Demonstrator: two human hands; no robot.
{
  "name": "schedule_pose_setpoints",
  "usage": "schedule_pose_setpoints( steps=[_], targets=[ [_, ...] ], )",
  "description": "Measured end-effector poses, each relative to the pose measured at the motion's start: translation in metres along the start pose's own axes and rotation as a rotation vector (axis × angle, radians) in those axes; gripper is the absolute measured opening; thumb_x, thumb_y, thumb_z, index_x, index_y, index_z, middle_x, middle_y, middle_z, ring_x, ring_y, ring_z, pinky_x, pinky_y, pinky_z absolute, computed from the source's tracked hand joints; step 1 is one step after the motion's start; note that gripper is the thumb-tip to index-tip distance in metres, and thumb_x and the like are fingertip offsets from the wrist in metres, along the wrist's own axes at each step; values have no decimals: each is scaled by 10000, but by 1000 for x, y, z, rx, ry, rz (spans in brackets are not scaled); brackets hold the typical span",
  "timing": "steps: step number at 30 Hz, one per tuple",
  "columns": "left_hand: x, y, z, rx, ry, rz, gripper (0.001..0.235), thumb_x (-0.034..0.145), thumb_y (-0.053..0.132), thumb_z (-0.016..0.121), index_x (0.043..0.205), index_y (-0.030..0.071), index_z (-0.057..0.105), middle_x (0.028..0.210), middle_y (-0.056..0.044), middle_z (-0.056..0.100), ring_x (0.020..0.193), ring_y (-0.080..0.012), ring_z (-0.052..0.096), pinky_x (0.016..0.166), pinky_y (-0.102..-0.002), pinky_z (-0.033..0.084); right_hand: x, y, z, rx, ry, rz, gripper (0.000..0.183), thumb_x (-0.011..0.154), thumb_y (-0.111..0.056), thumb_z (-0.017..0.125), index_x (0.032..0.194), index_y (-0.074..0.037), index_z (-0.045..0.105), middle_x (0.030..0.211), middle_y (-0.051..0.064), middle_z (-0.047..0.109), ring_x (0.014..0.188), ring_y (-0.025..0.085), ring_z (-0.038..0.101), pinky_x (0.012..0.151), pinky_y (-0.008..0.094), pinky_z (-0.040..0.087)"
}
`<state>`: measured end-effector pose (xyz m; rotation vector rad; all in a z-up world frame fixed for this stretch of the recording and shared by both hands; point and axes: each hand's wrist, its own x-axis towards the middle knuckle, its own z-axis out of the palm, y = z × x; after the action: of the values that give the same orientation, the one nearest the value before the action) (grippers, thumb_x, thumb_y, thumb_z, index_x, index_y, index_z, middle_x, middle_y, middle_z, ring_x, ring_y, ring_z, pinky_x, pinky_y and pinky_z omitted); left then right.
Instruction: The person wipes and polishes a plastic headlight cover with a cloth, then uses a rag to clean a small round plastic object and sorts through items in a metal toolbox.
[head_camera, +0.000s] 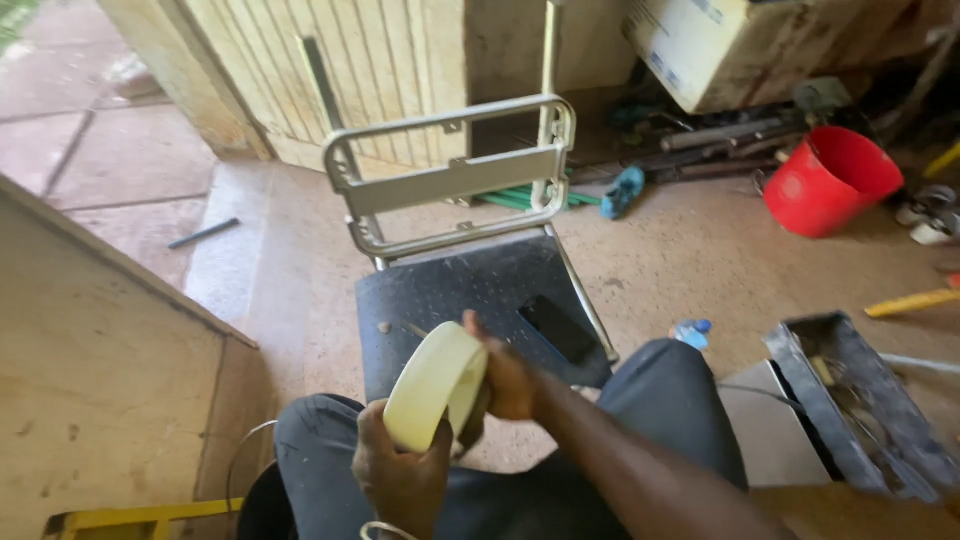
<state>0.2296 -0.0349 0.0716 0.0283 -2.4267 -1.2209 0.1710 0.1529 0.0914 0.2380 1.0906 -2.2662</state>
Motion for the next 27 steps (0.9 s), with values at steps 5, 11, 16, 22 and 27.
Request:
schedule_pose_setpoints(
  steps=[5, 11, 16, 22, 27],
  targets=[
    [7, 28, -6, -599, -143, -492, 647, 727, 395, 838, 1252, 103, 598, 1193, -162, 748, 1081, -339, 751, 699, -444, 719, -18, 13, 31, 145, 409, -227, 1038, 743, -841, 407, 1364, -39, 625, 1287, 236, 680, 1224, 399, 655, 962, 522, 579],
    [44, 24, -24, -549, -614, -426, 848, 627, 402, 865, 1340, 69, 549, 1221, -160, 684, 1078, -330, 751, 730, -387, 752, -54, -17, 24, -577, 627, -270, 844, 704, -838, 464, 1116, -136, 686, 939, 67, 684, 836, 227, 697, 660, 327, 532],
    [35, 35, -28, -334, -731, -526, 770, 669, 343, 861, 1357, 109, 609, 1180, -124, 737, 1070, -276, 763, 759, -377, 752, -50, -11, 21, -691, 700, -141, 736, 893, -706, 414, 1276, -170, 742, 974, 78, 742, 884, 221, 706, 704, 336, 529],
    [14, 10, -10, -137, -438, -183, 611, 743, 389, 864, 1219, 144, 570, 1112, -128, 762, 969, -321, 792, 622, -404, 750, -39, 11, 36, -949, 717, -678, 559, 1084, -421, 361, 1350, -80, 715, 1378, 129, 759, 1272, 285, 721, 1049, 405, 572],
    [5, 15, -4, 45, -301, -255, 456, 892, 566, 685, 1183, 224, 601, 835, -62, 822, 752, -293, 815, 683, -464, 646, -45, 40, 72, -1555, 597, -908, 641, 1110, -439, 476, 1542, 33, 511, 1635, 263, 472, 1534, 436, 421, 1256, 535, 309]
  ],
)
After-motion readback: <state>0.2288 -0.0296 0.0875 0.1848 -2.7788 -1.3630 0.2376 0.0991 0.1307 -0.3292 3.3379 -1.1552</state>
